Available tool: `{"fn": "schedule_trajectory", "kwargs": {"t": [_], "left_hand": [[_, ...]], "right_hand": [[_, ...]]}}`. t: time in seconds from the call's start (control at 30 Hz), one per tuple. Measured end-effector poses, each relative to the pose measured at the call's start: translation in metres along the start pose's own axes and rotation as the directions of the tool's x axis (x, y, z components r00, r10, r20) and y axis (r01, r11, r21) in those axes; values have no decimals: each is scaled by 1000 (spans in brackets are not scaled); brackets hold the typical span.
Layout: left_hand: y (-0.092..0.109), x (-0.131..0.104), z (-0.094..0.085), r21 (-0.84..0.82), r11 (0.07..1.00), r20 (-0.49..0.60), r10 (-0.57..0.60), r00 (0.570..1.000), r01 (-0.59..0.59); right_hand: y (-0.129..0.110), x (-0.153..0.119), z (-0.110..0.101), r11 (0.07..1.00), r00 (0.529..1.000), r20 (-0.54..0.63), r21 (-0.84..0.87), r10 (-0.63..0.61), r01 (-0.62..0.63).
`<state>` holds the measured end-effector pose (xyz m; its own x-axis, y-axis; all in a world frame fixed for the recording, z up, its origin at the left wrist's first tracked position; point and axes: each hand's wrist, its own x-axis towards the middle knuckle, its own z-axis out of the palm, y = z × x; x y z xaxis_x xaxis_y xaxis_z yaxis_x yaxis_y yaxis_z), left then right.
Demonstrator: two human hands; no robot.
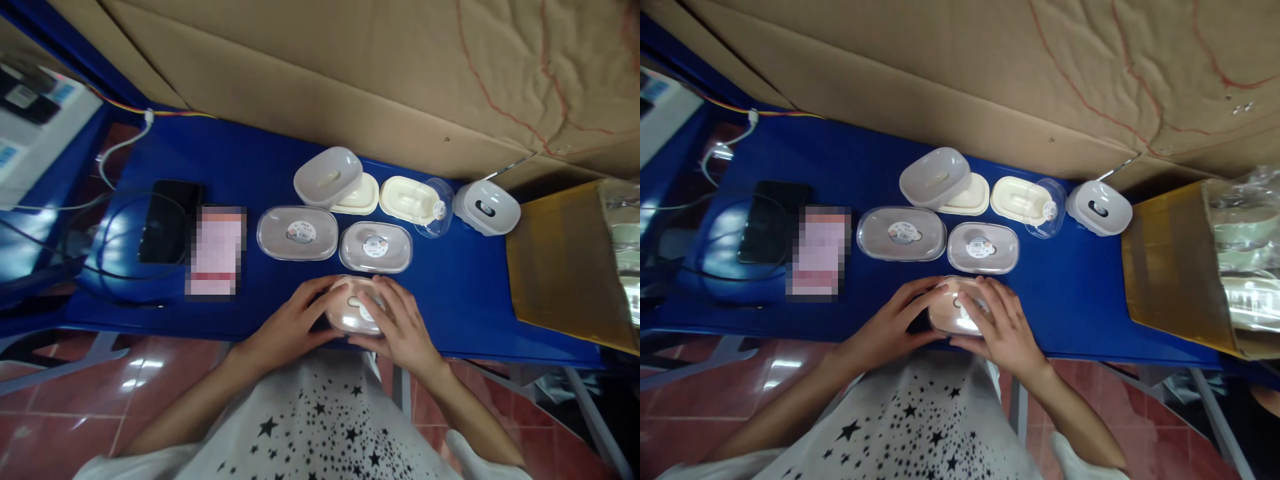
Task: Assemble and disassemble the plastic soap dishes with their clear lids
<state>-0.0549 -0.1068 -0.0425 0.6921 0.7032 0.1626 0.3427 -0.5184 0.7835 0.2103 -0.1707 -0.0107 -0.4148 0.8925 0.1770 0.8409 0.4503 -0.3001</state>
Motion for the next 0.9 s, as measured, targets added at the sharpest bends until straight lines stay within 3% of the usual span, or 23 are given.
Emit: {"fn": "schedule_trajectory", "kwargs": {"t": [0.57,0.77,0.83,0.9], "left_hand": [[-6,-12,-7,-51,996,-37,-82,996,80],[-9,-14,-10,66,998,-36,-3,999,5],[-7,-16,-14,129,991,-31,38,999,-34],[-4,-20,-19,195,979,-53,63,997,-51]], "right_hand": [[-11,19,5,997,999,28,-69,-24,25],[-9,17,16,996,996,-7,-10,-83,83],[0,16,9,990,990,-36,31,-139,141],[18,18,-4,993,986,-114,15,-118,121]]}}
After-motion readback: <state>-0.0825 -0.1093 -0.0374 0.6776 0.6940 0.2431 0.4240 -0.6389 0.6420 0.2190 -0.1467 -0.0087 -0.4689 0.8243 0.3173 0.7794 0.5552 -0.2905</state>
